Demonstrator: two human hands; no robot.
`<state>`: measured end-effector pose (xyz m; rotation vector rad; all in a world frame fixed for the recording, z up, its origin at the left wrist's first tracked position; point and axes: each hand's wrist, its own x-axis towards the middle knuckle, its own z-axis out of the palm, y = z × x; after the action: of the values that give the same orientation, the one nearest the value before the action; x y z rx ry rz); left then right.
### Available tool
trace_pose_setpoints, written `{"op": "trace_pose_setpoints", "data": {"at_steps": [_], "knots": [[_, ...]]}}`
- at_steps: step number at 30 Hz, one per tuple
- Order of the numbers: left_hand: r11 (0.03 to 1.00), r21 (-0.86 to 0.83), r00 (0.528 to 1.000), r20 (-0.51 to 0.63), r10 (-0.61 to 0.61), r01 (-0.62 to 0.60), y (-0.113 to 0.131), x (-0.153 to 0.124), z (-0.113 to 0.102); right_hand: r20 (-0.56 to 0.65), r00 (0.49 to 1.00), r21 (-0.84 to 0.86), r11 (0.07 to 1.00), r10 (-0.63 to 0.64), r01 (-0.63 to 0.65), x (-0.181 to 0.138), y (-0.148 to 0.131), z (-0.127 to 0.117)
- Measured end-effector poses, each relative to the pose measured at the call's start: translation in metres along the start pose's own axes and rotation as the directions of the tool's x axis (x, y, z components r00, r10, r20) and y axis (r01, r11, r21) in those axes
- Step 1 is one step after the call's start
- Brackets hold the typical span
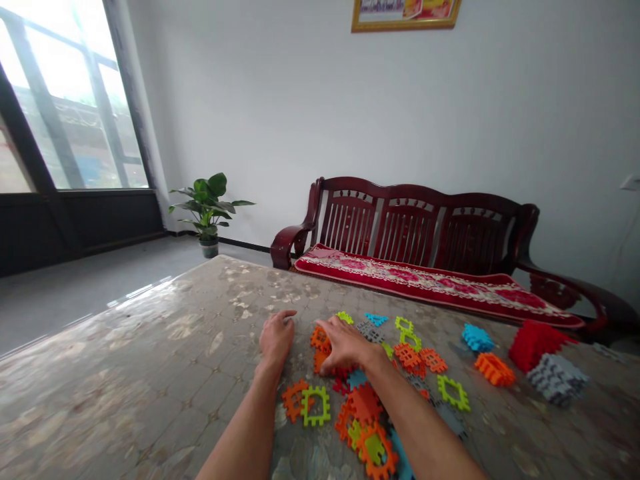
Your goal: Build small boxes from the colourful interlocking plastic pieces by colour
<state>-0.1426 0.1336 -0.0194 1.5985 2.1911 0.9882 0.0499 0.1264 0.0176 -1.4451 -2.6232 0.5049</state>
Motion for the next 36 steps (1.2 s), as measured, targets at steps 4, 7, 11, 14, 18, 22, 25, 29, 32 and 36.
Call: {"op": "trace_pose_setpoints", "data": {"at_steps": [4,7,11,14,18,22,25,29,32,36], "knots": [[1.0,-0.006,1.0,-0.007,-0.004,0.004,0.001,-0.001,-0.001,-0.083,0.995,0.07,0.996,-0.047,0.053,-0.001,-0.005,0.001],[1.0,-0.01,1.0,-0.012,-0.002,0.002,0.002,-0.001,-0.001,-0.162,0.984,0.104,0.99,-0.079,0.097,-0.002,-0.011,0.005],[1.0,-0.013,1.0,-0.01,-0.003,0.003,0.001,-0.001,-0.001,-0.248,0.969,0.205,0.976,-0.023,0.076,0.0,-0.01,0.012],[1.0,-0.015,1.0,-0.01,-0.008,0.007,0.001,0.0,0.0,-0.256,0.967,0.252,0.966,0.015,0.051,0.004,-0.004,0.012],[1.0,-0.017,1.0,-0.004,-0.011,0.011,0.001,0.001,0.0,-0.258,0.963,0.414,0.91,0.081,0.034,0.004,0.001,0.005],[1.0,-0.013,1.0,0.004,-0.009,0.009,0.0,0.001,0.0,-0.086,0.996,0.405,0.913,-0.021,0.054,-0.002,0.001,0.002],[1.0,-0.01,1.0,0.009,-0.003,0.003,-0.001,0.002,0.001,0.025,0.994,0.186,0.977,-0.11,0.103,-0.007,-0.004,0.003],[1.0,-0.003,1.0,0.014,0.003,-0.003,-0.002,0.001,0.002,0.056,0.997,-0.029,0.998,-0.049,0.051,-0.011,-0.015,0.0],[1.0,0.008,1.0,0.014,0.008,-0.008,-0.001,0.0,0.002,0.077,0.997,-0.116,0.993,0.004,0.005,-0.011,-0.022,-0.007],[0.999,0.025,1.0,0.021,0.02,-0.02,0.001,-0.001,0.001,0.062,0.998,-0.199,0.98,-0.015,0.027,-0.012,-0.026,-0.012]]}}
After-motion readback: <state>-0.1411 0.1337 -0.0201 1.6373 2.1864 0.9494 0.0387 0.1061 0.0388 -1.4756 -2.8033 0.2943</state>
